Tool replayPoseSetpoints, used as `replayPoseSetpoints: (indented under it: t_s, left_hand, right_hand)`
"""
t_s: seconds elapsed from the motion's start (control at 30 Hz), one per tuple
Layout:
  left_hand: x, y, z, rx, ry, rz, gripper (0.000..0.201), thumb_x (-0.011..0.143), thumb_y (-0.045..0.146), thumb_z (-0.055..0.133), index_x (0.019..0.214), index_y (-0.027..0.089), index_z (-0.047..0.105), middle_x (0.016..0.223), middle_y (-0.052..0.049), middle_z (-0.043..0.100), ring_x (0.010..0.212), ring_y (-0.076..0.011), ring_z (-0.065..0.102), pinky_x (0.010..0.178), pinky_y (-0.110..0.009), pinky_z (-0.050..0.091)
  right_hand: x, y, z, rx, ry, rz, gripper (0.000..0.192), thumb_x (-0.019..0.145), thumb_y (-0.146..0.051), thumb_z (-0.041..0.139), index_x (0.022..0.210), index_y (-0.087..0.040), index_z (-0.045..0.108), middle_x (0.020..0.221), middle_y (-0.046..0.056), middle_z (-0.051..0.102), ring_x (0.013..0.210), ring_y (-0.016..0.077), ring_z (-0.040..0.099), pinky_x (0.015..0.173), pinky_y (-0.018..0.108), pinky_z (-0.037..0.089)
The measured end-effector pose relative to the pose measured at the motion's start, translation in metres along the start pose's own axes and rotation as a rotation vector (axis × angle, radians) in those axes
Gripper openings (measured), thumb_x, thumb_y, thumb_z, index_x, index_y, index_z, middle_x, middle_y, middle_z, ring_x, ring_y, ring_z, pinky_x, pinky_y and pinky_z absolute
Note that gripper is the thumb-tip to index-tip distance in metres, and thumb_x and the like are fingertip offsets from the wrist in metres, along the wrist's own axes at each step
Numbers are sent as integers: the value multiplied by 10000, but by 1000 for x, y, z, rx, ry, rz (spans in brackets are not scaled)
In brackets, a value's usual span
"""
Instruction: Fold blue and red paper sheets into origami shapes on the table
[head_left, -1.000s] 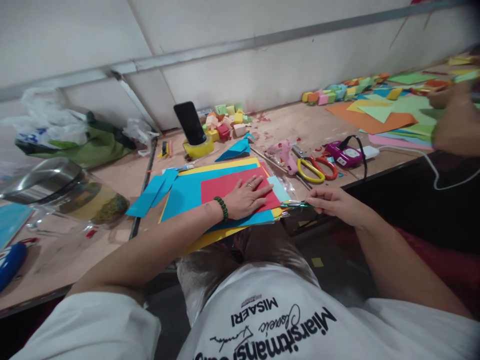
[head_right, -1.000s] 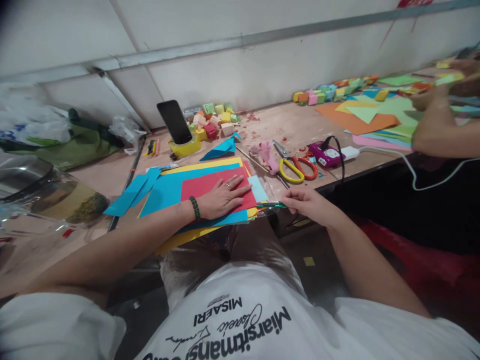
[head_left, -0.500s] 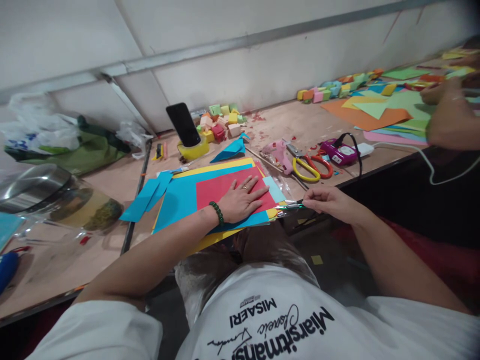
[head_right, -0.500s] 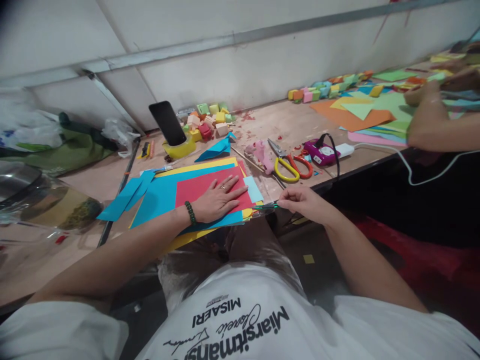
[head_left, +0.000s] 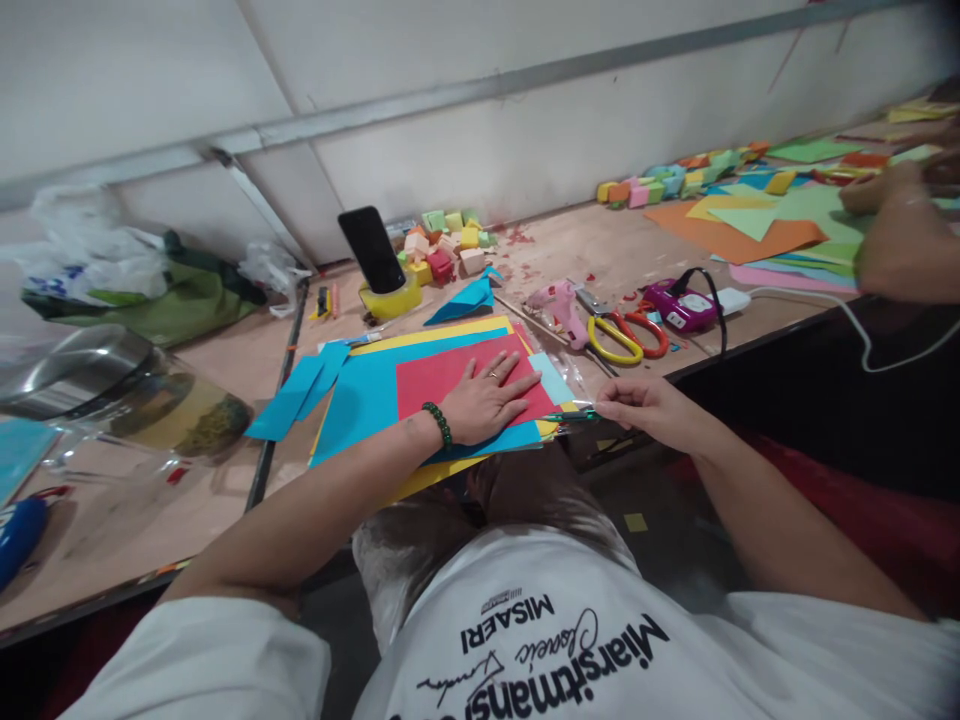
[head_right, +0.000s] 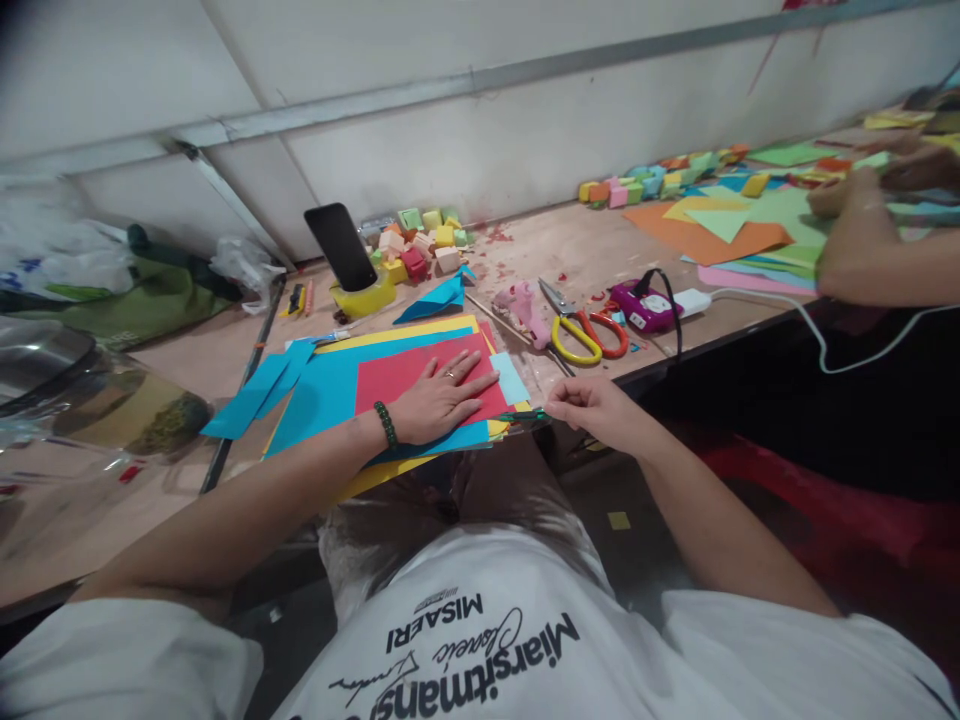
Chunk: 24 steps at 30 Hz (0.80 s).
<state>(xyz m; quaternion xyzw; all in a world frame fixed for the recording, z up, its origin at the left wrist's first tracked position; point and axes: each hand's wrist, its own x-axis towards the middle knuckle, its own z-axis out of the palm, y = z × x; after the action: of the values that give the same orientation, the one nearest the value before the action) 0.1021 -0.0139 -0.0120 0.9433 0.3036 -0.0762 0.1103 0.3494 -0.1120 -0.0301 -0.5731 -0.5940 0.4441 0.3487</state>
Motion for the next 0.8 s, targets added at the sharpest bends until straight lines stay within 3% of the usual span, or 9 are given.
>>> replayPoseSetpoints:
  t_s: [0.17, 0.3, 0.47, 0.63, 0.8]
  left_hand:
    - [2, -3, 4, -32, 11, 16, 535, 1012, 444, 237, 1530, 314, 231, 1637, -98, 82, 1505, -296, 58, 1149, -635, 101]
    - [-2, -13, -5, -154, 49, 40, 567, 1013, 468, 166, 1547, 278, 175, 1636, -102, 104, 1507, -255, 80, 1172, -553, 159]
    - [-25, -39, -19, -110, 40, 69, 544, 1011, 489, 163, 1514, 320, 282, 1640, -54, 105, 1505, -272, 88, 1174, -584, 58]
    - [-37, -57, -2, -14, 17, 36, 539, 1008, 481, 223, 1523, 326, 253, 1637, -76, 107, 1508, -280, 51, 1161, -600, 59]
    - [-35, -56, 8, 45, 54, 18, 535, 1006, 480, 250, 1525, 352, 228, 1637, -65, 106, 1507, -282, 61, 1156, -610, 71]
  right_hand:
    - [-3, 0, -3, -31, 41, -3, 544, 665, -724, 658, 691, -185, 590, 537, -38, 433, 503, 100, 378, 480, 257, 276]
    - [-4, -2, 1, -31, 63, -22, 565, 671, -755, 627, 688, -194, 563, 521, -49, 408, 484, 92, 341, 469, 255, 248]
    - [-2, -1, 4, -9, 63, -14, 554, 678, -745, 636, 697, -197, 556, 529, -48, 417, 490, 96, 353, 478, 259, 254]
    - [1, -3, 14, 31, 27, -6, 551, 675, -726, 658, 701, -186, 551, 546, -54, 420, 499, 88, 359, 487, 253, 247]
    - [1, -7, 18, 16, 13, 12, 558, 667, -732, 658, 700, -185, 559, 540, -56, 417, 497, 88, 360, 487, 253, 255]
